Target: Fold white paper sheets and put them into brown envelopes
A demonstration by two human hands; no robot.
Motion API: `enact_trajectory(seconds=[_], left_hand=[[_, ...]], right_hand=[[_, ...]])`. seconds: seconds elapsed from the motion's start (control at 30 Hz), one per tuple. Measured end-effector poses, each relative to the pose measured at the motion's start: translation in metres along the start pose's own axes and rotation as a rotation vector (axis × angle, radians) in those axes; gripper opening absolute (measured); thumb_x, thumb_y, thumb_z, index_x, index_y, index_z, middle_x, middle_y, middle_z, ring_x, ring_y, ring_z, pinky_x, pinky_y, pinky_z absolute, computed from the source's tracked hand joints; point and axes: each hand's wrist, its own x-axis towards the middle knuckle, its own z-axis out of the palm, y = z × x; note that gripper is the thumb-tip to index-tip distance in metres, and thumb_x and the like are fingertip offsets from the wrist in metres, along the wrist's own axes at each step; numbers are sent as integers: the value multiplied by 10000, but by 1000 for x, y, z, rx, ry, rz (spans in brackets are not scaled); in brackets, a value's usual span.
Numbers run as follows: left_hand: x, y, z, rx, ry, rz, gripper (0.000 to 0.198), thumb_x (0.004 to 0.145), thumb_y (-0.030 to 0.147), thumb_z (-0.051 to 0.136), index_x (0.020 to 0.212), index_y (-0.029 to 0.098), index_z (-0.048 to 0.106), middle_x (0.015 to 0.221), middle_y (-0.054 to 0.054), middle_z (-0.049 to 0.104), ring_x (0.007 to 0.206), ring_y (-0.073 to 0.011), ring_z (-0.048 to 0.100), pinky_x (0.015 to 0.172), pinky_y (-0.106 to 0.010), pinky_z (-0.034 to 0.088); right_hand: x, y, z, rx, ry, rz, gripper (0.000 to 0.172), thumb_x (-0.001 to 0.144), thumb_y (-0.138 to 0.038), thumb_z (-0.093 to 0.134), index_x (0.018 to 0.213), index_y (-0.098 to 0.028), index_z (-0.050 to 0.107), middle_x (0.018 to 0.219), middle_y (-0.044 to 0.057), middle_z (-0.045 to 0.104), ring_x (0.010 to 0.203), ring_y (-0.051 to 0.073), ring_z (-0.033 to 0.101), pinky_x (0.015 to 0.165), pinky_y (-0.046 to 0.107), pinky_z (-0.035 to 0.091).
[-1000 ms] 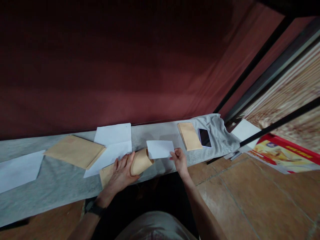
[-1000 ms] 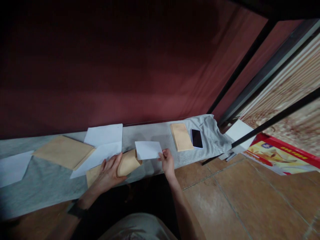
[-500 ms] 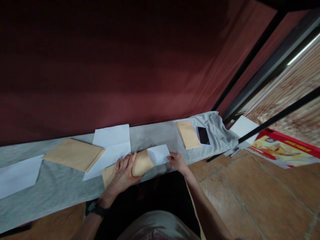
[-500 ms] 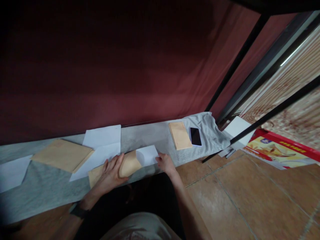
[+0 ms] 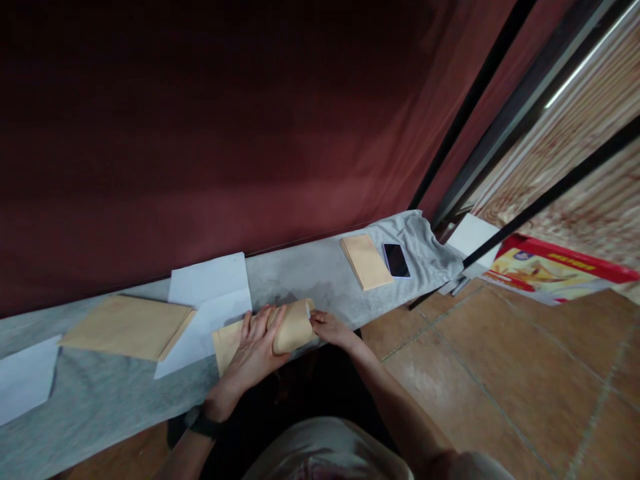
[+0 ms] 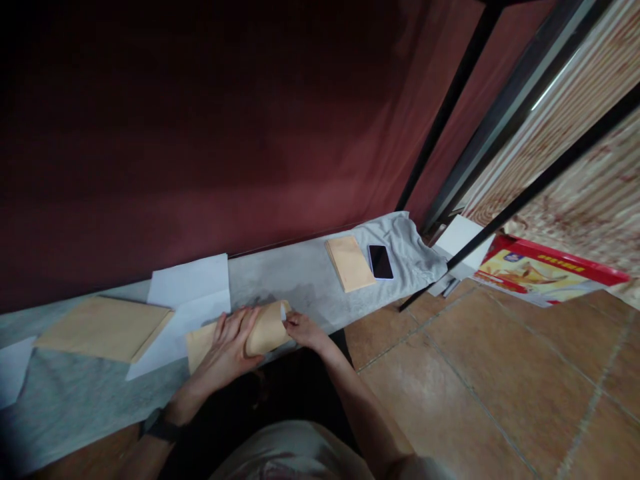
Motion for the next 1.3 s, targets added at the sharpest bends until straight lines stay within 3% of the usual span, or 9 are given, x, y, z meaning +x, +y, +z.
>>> enact_trajectory(seconds=[0.13, 0.4, 0.53, 0.63, 0.73, 0.83, 1.07, 1.17, 1.3], left_hand=[[2, 1, 2, -2, 16, 11, 1028, 765, 452, 717, 1596, 184, 174, 1539, -208, 440, 1449, -388, 379, 1216, -602, 196], [5, 2, 2, 28, -11, 17, 1065, 769, 408, 717, 1610, 191, 100, 1540, -203, 423, 1462, -380, 350, 1214, -608, 195], [5, 2, 2, 26, -20, 32, 1061, 769, 409, 719, 1609, 194, 108, 1548, -207, 411, 1467, -385, 341, 1213, -610, 189], [7, 2, -1, 19, -26, 47, 1046, 771, 412, 721, 1608, 194, 132, 1555, -209, 404, 1471, -389, 334, 1216, -609, 172], [12, 3, -7, 8, -42, 76, 1016, 781, 427, 709, 1606, 201, 162, 1570, -199, 389, 1480, -389, 321, 1220, -606, 158], [17, 4, -12, 3, -58, 95, 1005, 783, 417, 708, 1607, 205, 172, 1576, -190, 383, 1492, -385, 300, 1224, -606, 141], [20, 4, -6, -27, -28, 93, 971, 810, 436, 721, 1605, 230, 202, 1650, -185, 254, 1524, -393, 219, 1226, -621, 103], [16, 10, -2, -124, 129, -31, 882, 870, 479, 672, 1597, 241, 235, 1673, -171, 199, 1541, -383, 165, 1231, -620, 93], [13, 25, 10, -492, 402, -497, 888, 855, 505, 692, 1581, 219, 267, 1669, -174, 186, 1543, -337, 182, 1234, -523, 236]], right_hand=[[-1, 2, 2, 6, 2, 23, 219, 822, -209, 606, 607, -225, 644, 656, -37, 641, 647, 128, 590, 594, 207, 449], [-8, 6, 3, 18, 183, 92, 39, 756, -197, 642, 745, -219, 612, 685, -35, 629, 649, 136, 586, 619, 230, 460], [-10, 7, 5, 113, 285, 114, 156, 705, -194, 657, 841, -225, 586, 687, -56, 597, 654, 137, 579, 631, 235, 472], [-9, 6, 3, 296, 233, 200, 279, 672, -191, 681, 941, -227, 613, 673, -70, 586, 621, 133, 566, 588, 225, 461], [-7, 4, -1, 411, 124, 273, 177, 663, -196, 702, 833, -216, 657, 633, -57, 601, 581, 131, 556, 549, 219, 445], [-7, 4, -3, 464, 105, 287, 85, 660, -219, 719, 730, -201, 675, 612, -40, 629, 553, 128, 553, 531, 222, 443], [-10, 5, -2, 639, 164, 274, 221, 582, -331, 804, 614, -186, 640, 522, -46, 597, 476, 97, 490, 470, 202, 379], [-9, 2, -3, 730, 235, 239, 267, 578, -396, 798, 648, -189, 644, 574, -30, 638, 521, 116, 544, 517, 221, 431], [-4, -2, -3, 840, 343, 211, 296, 612, -444, 726, 774, -208, 650, 699, 2, 706, 640, 177, 643, 613, 281, 513]])
